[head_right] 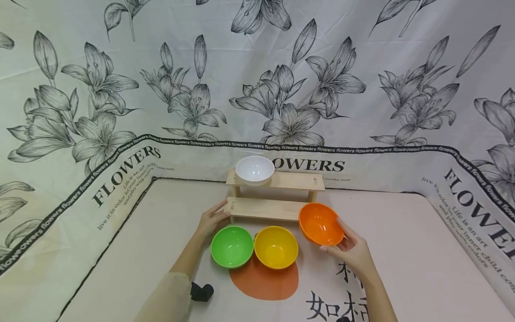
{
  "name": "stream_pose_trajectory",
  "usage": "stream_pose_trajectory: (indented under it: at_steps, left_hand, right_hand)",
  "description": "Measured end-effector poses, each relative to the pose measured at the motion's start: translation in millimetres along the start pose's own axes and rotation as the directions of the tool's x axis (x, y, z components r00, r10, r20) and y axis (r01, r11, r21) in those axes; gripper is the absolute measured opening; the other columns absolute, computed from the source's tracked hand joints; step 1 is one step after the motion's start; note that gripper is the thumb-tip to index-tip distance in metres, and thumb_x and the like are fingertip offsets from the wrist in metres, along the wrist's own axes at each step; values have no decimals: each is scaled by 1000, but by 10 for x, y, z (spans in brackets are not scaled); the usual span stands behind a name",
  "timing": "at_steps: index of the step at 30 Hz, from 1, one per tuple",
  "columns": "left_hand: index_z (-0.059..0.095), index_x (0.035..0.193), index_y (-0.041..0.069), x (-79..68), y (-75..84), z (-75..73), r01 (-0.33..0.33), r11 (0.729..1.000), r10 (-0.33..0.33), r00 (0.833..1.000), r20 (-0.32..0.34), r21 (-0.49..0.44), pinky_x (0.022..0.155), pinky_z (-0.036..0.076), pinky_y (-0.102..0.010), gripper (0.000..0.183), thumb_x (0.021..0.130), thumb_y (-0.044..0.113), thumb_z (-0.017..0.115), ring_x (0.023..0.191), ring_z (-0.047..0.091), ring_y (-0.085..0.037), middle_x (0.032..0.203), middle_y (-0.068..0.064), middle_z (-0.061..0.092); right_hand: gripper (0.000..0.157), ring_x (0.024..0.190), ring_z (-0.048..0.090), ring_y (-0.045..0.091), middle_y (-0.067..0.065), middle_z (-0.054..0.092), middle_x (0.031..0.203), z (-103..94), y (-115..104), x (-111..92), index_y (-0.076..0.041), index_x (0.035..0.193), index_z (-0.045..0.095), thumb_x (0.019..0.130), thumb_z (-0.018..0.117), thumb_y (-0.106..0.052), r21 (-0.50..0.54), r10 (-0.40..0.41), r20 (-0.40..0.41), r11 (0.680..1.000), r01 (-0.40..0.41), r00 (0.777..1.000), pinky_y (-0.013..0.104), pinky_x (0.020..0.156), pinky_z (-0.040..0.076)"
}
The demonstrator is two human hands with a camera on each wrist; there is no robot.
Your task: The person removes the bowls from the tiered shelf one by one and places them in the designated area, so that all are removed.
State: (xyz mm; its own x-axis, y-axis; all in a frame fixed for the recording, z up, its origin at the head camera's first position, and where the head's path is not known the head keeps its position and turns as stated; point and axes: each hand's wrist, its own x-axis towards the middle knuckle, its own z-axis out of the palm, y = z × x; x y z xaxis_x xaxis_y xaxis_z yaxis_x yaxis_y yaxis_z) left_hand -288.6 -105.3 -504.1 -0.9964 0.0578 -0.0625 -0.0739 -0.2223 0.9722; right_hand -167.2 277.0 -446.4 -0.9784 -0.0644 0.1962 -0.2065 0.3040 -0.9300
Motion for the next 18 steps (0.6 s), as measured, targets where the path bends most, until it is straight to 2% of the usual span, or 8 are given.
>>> stream_pose_trajectory:
  at_steps: [5,13,15,18]
  left_hand:
    - [47,136,3,0,2,6,1,1000,-1,1000,-4,1,92,53,-32,54,85,-5,63,119,53,-36,129,-28,51]
    - [47,136,3,-8,13,7,5,1000,-5,1000,-1,12,93,53,-32,54,85,-4,63,120,52,-36,130,-28,50]
    - [47,136,2,-12,16,10,5,1000,-5,1000,-2,10,93,53,-32,54,85,-4,63,121,51,-35,131,-28,50]
    - [47,136,2,-17,21,15,7,1000,-7,1000,-5,4,93,53,-32,54,85,-4,64,120,51,-35,131,-28,50]
  right_hand:
    - [83,104,41,-21,33,19,149,5,-34,-57,5,147,19,82,70,-2,8,39,11,999,-39,999,6,87,46]
    - [85,102,41,-22,33,19,149,0,40,-150,6,146,19,81,73,-5,-15,100,30,995,-100,995,5,87,46]
    - [85,110,45,-14,32,20,149,-3,57,-172,5,146,20,81,73,-9,-49,117,29,992,-116,993,4,88,44]
    - [86,128,46,18,30,21,150,-11,78,-186,3,147,19,83,73,-15,-108,145,28,984,-141,989,2,88,42]
